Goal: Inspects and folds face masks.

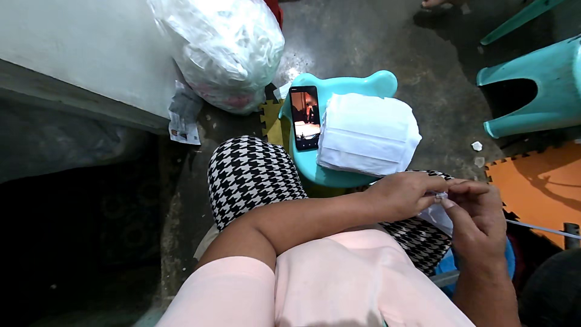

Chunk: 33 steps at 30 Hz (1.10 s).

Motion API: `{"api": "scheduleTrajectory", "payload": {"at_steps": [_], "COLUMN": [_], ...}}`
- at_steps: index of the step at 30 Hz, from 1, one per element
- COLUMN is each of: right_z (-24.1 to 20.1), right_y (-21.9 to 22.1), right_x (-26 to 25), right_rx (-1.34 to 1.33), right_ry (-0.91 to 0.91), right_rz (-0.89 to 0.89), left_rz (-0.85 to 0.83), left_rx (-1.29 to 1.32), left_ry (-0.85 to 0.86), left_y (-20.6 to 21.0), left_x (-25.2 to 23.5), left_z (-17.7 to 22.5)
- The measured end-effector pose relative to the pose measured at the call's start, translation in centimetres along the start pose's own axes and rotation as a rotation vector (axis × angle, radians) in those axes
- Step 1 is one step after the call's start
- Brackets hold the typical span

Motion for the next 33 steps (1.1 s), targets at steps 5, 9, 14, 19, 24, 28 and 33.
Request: {"api": "scheduleTrajectory", "payload": {"at_steps": [5,9,14,19,24,28,33], "right_z": [0.4,0.5,0.6,0.6,0.5,0.3,0.4], "right_y": [-0.1,-0.3,-0.9,-1.3,-1.2,-1.1,-1.0], "right_x": [0.3,0.4,0.3,0.3,0.3,0.2,0.1], "right_rx": [-0.019,0.058,0.106,0.055,0.036,0.080,0.145], "right_ry": [0.090,0.104,0.123,0.128,0.111,0.102,0.083], "right_rz": [-0.028,-0.039,-0.060,-0.042,-0.048,-0.054,-0.068], "left_rz": [0.037,0.044,0.094,0.120,0.131,0.104,0.083], "left_rx": [-0.015,-0.039,-0.068,0.025,0.148,0.195,0.178], "left_ry": [0.013,0.042,0.099,0.127,0.078,0.003,-0.056], "left_y": [-0.6,-0.5,-0.6,-0.7,-1.4,-1.4,-1.2], "left_x": [-0.1,-0.1,0.0,0.1,0.0,0.0,-0.1], "left_z": [0.3,0.4,0.5,0.5,0.6,0.3,-0.4]}}
Point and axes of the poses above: each hand's wrist, its own x-axis away from the middle knuckle, its own y-axis out of the palm, z = x × y, the point moved 9 cm from there along -x, towards the middle knuckle, and after that the axes turned 5 degrees about x, right-handed, at the moved point
